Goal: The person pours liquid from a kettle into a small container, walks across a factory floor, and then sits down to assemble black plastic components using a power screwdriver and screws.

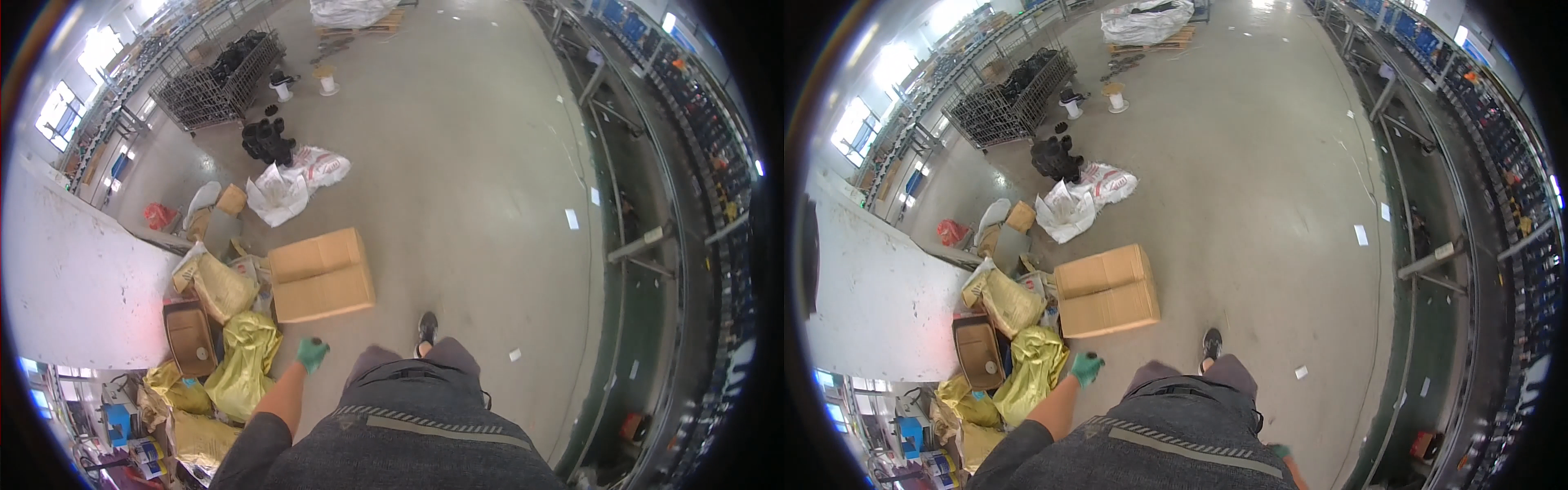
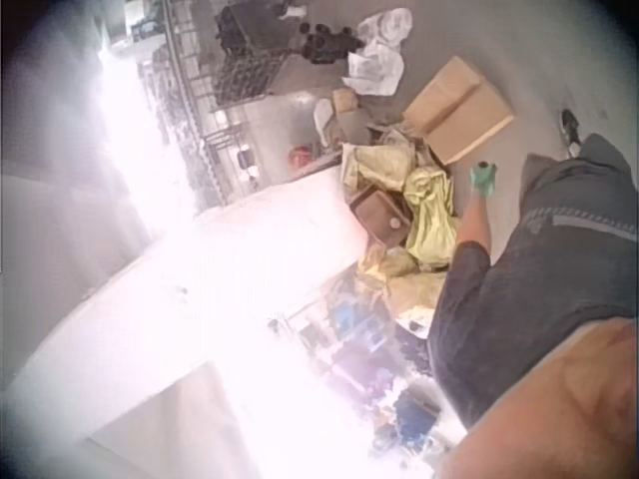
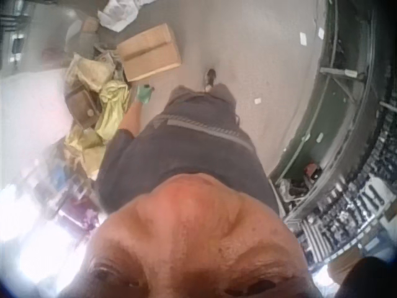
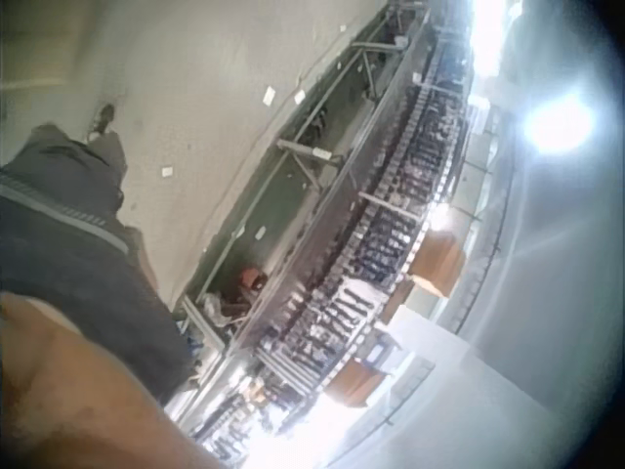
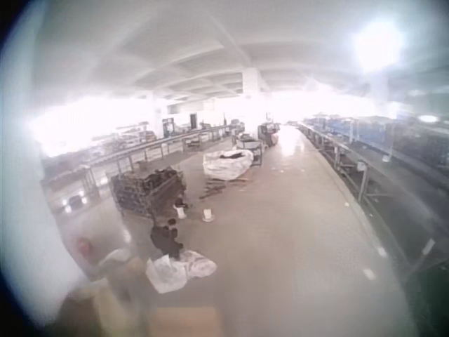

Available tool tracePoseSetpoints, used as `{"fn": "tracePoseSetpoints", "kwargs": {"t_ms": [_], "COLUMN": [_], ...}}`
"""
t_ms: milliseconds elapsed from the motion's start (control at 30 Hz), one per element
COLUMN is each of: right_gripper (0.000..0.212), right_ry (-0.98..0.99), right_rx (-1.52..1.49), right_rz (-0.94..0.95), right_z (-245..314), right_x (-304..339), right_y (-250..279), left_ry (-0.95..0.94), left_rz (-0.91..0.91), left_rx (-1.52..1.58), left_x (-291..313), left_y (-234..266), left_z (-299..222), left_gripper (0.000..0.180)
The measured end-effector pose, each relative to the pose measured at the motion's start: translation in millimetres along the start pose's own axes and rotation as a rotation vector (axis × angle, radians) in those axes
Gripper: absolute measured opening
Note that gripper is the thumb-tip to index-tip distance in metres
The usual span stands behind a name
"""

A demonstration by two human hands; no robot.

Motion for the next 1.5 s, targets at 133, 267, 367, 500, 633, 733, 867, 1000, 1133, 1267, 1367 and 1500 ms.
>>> {"fn": "tracePoseSetpoints", "kwargs": {"t_ms": [133,267,367,500,633,733,867,1000,1133,1267,1367,1500], "right_gripper": [0.016,0.020,0.023,0.022,0.026,0.026,0.026,0.026,0.027,0.025,0.027,0.030], "right_ry": [-0.058,0.304,0.460,0.222,0.351,0.405,0.203,0.153,0.186,0.580,0.829,0.937], "right_rx": [-0.541,-0.573,-0.464,-0.526,0.078,0.615,0.511,0.542,0.547,0.332,0.458,0.635], "right_rz": [-0.201,-0.271,-0.332,-0.217,0.062,-0.055,0.061,0.165,0.253,0.093,0.066,0.114], "right_z": [230,506,666,714,753,827,934,1083,1322,1697,1926,2099], "right_x": [-123,-176,-199,-270,-267,-260,-325,-424,-541,-543,-454,-413], "right_y": [131,247,278,261,194,173,151,127,122,54,-34,-161], "left_ry": [0.012,0.269,0.288,0.164,0.043,-0.070,-0.053,-0.205,0.021,-0.043,-0.014,-0.083], "left_rz": [-0.157,-0.257,-0.285,-0.236,-0.129,-0.152,-0.063,-0.116,-0.003,-0.077,-0.165,-0.184], "left_rx": [-0.020,0.103,0.192,0.357,0.521,0.554,0.509,0.538,0.844,1.014,1.113,1.298], "left_x": [-26,-62,-137,-255,-360,-425,-502,-600,-642,-695,-746,-843], "left_y": [6,4,-11,-29,-33,-21,3,21,46,101,141,200], "left_z": [-25,-82,-129,-256,-434,-558,-711,-813,-892,-969,-999,-1040], "left_gripper": [0.015,0.025,0.028,0.011,0.017,0.015,0.011,0.013,0.013,0.017,0.025,0.020]}}
Point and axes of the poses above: each hand's wrist, its own x-axis away from the middle knuckle, its own y-axis out of the back of the hand, z = x × y, the point moved 8 cm from there along -x, towards the middle knuckle, and after that the axes turned 12 degrees about -z, right-handed, at the moved point
